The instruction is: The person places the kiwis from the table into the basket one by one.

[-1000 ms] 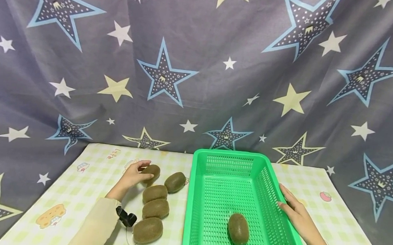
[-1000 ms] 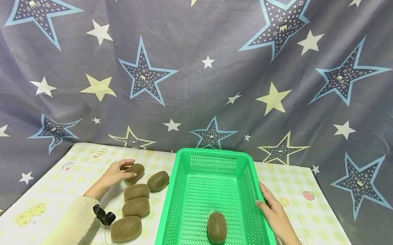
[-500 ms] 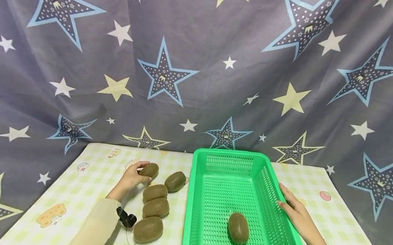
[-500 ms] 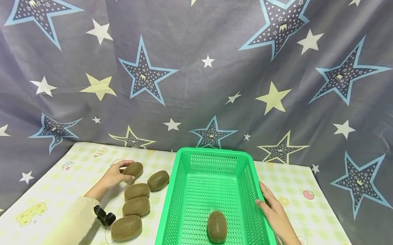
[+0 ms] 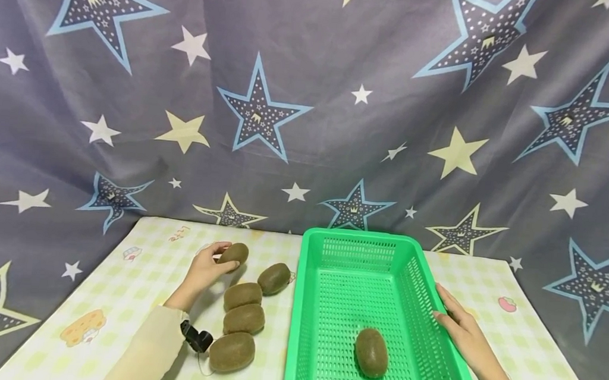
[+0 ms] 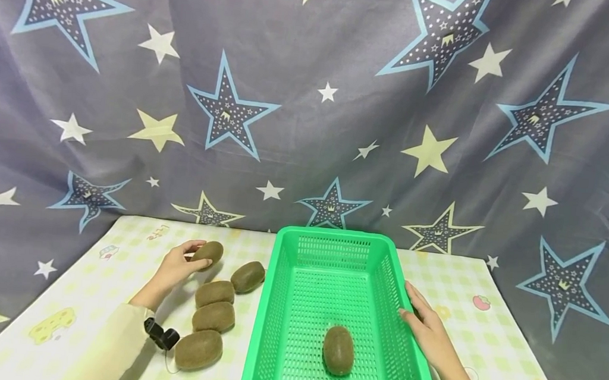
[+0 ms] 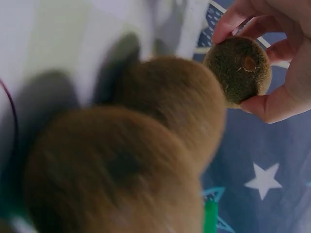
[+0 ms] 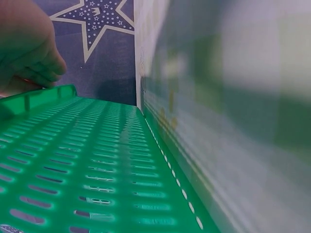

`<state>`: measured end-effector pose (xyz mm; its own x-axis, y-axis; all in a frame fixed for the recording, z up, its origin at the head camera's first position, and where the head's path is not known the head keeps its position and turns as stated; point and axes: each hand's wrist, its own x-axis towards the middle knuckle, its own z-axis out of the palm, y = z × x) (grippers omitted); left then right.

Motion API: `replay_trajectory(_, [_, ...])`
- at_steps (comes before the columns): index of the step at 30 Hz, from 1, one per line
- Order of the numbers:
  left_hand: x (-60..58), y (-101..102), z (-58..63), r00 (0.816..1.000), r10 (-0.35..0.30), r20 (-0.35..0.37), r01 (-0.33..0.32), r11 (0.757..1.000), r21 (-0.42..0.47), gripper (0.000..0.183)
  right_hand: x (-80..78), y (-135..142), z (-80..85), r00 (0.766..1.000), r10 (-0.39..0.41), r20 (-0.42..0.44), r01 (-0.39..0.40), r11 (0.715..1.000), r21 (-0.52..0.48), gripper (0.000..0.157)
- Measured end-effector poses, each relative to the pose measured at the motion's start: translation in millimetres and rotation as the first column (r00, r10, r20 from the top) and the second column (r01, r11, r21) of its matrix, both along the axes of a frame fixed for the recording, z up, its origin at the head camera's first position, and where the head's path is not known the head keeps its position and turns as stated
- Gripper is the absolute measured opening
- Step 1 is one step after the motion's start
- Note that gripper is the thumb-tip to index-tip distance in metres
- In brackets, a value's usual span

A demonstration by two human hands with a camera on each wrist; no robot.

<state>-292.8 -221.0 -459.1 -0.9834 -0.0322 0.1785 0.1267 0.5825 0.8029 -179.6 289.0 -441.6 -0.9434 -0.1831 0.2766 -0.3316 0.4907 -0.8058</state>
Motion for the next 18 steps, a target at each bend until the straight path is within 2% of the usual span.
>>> replay_trajectory(6, [8.5, 17.3, 20.3, 0.999, -0.041, -0.032, 0.042, 0.998, 0.037, 0.053, 0.4, 1.1, 0.5, 1.0, -0.011, 0.011, 0.011, 1.0, 0.001, 0.056])
replay_trajectory(18, [37.8, 54.1, 58.9, 0.988, -0.137, -0.065, 0.143, 0.986, 0.087, 0.051, 1.7, 0.2, 1.5, 1.0, -0.016, 0.024, 0.016, 1.0, 0.003, 0.056])
